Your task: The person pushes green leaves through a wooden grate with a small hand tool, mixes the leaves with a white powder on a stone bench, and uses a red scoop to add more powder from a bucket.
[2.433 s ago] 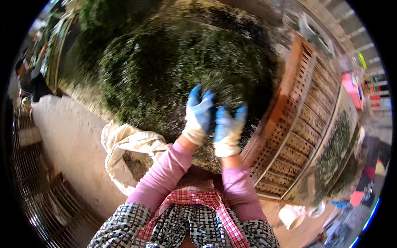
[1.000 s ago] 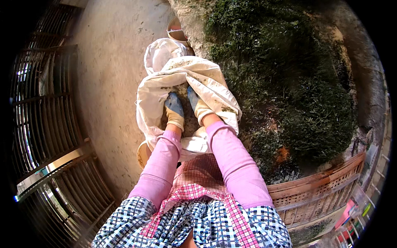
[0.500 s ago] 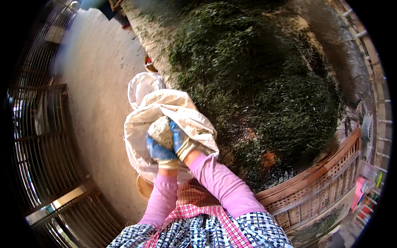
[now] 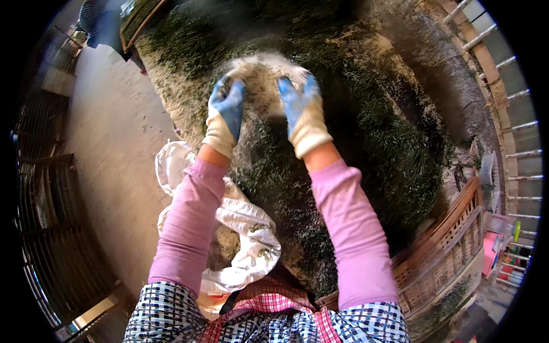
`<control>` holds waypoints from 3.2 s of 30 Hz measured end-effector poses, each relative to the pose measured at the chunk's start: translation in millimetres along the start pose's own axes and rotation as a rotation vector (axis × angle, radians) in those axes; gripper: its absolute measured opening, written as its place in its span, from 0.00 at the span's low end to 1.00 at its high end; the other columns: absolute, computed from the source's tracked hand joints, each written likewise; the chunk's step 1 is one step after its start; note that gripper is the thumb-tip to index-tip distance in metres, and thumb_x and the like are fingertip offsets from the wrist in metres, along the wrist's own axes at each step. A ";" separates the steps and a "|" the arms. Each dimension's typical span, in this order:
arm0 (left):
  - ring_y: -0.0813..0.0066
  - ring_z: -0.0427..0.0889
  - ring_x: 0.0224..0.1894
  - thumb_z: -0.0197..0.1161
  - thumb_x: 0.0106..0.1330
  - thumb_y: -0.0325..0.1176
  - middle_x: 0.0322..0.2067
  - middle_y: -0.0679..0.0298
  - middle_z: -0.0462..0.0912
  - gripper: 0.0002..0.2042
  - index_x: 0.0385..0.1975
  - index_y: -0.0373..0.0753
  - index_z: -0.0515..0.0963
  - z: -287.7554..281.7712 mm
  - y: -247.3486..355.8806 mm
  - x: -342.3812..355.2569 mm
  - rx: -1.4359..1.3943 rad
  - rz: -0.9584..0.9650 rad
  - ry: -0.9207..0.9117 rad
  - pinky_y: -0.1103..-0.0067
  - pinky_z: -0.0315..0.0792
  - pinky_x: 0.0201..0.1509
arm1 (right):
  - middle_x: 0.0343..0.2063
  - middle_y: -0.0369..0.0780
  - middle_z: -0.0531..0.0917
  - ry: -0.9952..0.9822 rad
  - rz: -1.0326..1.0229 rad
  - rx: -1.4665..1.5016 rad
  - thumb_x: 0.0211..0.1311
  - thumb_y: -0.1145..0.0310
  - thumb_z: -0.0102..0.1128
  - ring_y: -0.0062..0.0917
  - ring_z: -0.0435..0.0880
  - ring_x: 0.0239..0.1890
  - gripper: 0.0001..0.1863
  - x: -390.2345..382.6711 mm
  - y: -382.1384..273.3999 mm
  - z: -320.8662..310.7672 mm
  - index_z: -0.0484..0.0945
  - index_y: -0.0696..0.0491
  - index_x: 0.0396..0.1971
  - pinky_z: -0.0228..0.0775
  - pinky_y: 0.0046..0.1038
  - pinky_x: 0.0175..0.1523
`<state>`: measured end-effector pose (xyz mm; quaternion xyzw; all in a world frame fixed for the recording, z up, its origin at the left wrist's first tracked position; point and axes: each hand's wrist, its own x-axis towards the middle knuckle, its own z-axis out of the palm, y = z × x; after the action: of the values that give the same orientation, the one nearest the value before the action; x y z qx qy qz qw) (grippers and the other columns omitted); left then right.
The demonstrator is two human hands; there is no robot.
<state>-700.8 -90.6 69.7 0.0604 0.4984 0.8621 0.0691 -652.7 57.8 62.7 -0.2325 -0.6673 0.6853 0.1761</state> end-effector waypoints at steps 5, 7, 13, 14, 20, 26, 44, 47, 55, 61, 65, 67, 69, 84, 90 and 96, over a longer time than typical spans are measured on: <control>0.48 0.40 0.76 0.74 0.48 0.54 0.75 0.56 0.45 0.55 0.74 0.57 0.44 -36.6 -33.8 35.4 1.754 -0.150 -0.410 0.53 0.42 0.76 | 0.73 0.41 0.51 -0.292 -0.190 -1.242 0.57 0.58 0.70 0.35 0.49 0.74 0.43 -32.5 23.4 -46.3 0.58 0.47 0.71 0.48 0.43 0.75; 0.47 0.40 0.76 0.77 0.47 0.51 0.75 0.55 0.41 0.59 0.75 0.58 0.38 -37.4 -46.4 65.9 1.717 -0.315 -0.358 0.52 0.39 0.76 | 0.76 0.42 0.39 -0.356 -0.028 -1.473 0.54 0.52 0.71 0.41 0.39 0.76 0.51 -25.1 -10.3 -28.2 0.47 0.35 0.74 0.35 0.39 0.78; 0.56 0.43 0.77 0.77 0.47 0.31 0.76 0.63 0.43 0.58 0.75 0.56 0.40 -45.4 -51.8 139.3 1.616 -0.440 -0.248 0.59 0.43 0.78 | 0.75 0.40 0.41 -0.429 0.297 -1.120 0.59 0.49 0.65 0.38 0.40 0.76 0.49 117.2 23.3 -6.4 0.44 0.38 0.74 0.32 0.34 0.79; 0.58 0.43 0.76 0.77 0.48 0.35 0.75 0.63 0.44 0.57 0.75 0.54 0.41 -47.3 -56.3 143.0 1.648 -0.452 -0.209 0.61 0.45 0.78 | 0.75 0.40 0.44 -0.433 0.299 -1.141 0.61 0.50 0.63 0.38 0.41 0.76 0.47 125.3 12.9 4.9 0.47 0.41 0.74 0.33 0.33 0.79; 0.65 0.73 0.61 0.72 0.56 0.49 0.60 0.63 0.74 0.33 0.61 0.46 0.70 -95.6 -113.6 123.4 1.311 -0.250 -0.153 0.73 0.68 0.66 | 0.74 0.35 0.48 -0.385 0.173 -1.401 0.63 0.64 0.60 0.28 0.51 0.75 0.39 69.0 -13.1 53.8 0.52 0.40 0.72 0.47 0.29 0.77; 0.71 0.75 0.60 0.52 0.71 0.35 0.57 0.65 0.78 0.18 0.59 0.45 0.74 -60.8 -65.9 71.5 0.498 0.314 -0.481 0.78 0.63 0.68 | 0.40 0.34 0.83 -0.343 0.343 -0.159 0.70 0.70 0.50 0.18 0.78 0.43 0.10 79.5 16.6 7.8 0.76 0.49 0.47 0.73 0.27 0.58; 0.66 0.81 0.45 0.62 0.66 0.35 0.48 0.58 0.80 0.25 0.62 0.40 0.66 -122.9 -129.5 55.9 0.182 -0.417 -0.243 0.74 0.78 0.51 | 0.64 0.47 0.71 -0.096 0.500 0.016 0.68 0.36 0.34 0.37 0.59 0.71 0.40 1.7 18.0 -54.9 0.43 0.41 0.74 0.33 0.48 0.73; 0.65 0.82 0.36 0.63 0.61 0.24 0.41 0.58 0.82 0.25 0.60 0.38 0.67 -75.3 -134.9 -0.6 0.501 -0.314 0.039 0.73 0.80 0.43 | 0.60 0.48 0.74 -0.022 0.343 0.172 0.67 0.47 0.41 0.35 0.67 0.65 0.39 -7.5 71.3 -26.5 0.44 0.47 0.73 0.44 0.40 0.72; 0.65 0.78 0.54 0.50 0.71 0.31 0.52 0.56 0.79 0.19 0.59 0.32 0.69 32.5 60.7 22.6 -0.145 0.059 -0.529 0.71 0.75 0.59 | 0.49 0.48 0.81 -0.244 0.057 0.290 0.64 0.68 0.52 0.33 0.78 0.52 0.37 25.2 -90.1 -26.0 0.49 0.60 0.70 0.62 0.36 0.67; 0.66 0.71 0.59 0.57 0.67 0.43 0.58 0.53 0.71 0.27 0.63 0.34 0.66 6.3 77.3 75.5 1.555 0.819 -0.414 0.74 0.69 0.61 | 0.66 0.50 0.67 -0.120 -0.016 0.045 0.67 0.51 0.55 0.40 0.62 0.70 0.42 0.6 -122.0 -29.7 0.49 0.60 0.70 0.50 0.43 0.74; 0.59 0.58 0.68 0.58 0.64 0.53 0.66 0.48 0.60 0.38 0.67 0.33 0.58 -91.2 -22.8 27.2 0.914 0.162 -0.051 0.71 0.54 0.70 | 0.69 0.49 0.60 -0.198 0.270 0.005 0.65 0.54 0.58 0.37 0.57 0.72 0.45 -42.1 3.5 -64.3 0.43 0.54 0.73 0.46 0.42 0.74; 0.55 0.52 0.73 0.59 0.62 0.58 0.70 0.45 0.54 0.44 0.70 0.32 0.54 -120.1 -71.6 -33.4 0.993 -0.045 0.031 0.70 0.47 0.75 | 0.69 0.48 0.59 -0.005 0.444 0.206 0.62 0.63 0.65 0.33 0.59 0.70 0.44 -85.5 79.1 -61.4 0.48 0.54 0.72 0.52 0.37 0.72; 0.55 0.45 0.76 0.58 0.59 0.65 0.72 0.45 0.51 0.50 0.71 0.31 0.52 -67.7 -61.9 -80.8 1.571 -0.440 -0.181 0.71 0.38 0.78 | 0.67 0.46 0.61 0.083 0.125 -0.197 0.61 0.67 0.68 0.28 0.62 0.66 0.42 -116.1 105.5 -40.6 0.53 0.54 0.70 0.56 0.31 0.70; 0.64 0.81 0.50 0.64 0.60 0.22 0.50 0.52 0.79 0.30 0.64 0.37 0.62 40.7 52.9 40.2 -0.252 -0.179 -0.014 0.76 0.77 0.53 | 0.41 0.40 0.85 -0.287 0.163 0.815 0.72 0.52 0.51 0.31 0.82 0.45 0.21 66.8 -31.0 -68.8 0.72 0.47 0.57 0.76 0.41 0.53; 0.56 0.56 0.72 0.53 0.70 0.52 0.71 0.54 0.55 0.34 0.71 0.42 0.55 -104.4 0.6 58.0 1.252 -0.111 0.026 0.65 0.53 0.75 | 0.68 0.55 0.59 -0.048 0.286 -0.313 0.60 0.56 0.66 0.43 0.60 0.69 0.47 2.1 -5.4 -41.2 0.47 0.45 0.72 0.54 0.37 0.72; 0.50 0.52 0.74 0.48 0.68 0.52 0.70 0.50 0.58 0.32 0.67 0.38 0.63 -182.5 -58.5 9.1 1.933 0.262 0.053 0.59 0.42 0.76 | 0.72 0.54 0.48 0.167 0.301 -1.066 0.50 0.58 0.74 0.45 0.50 0.74 0.52 34.3 70.2 -30.2 0.51 0.51 0.72 0.47 0.33 0.76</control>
<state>-737.9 -215.3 -71.2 0.1264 0.9814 0.0834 -0.1178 -659.6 98.5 -10.2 -0.4355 -0.8646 0.2502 -0.0134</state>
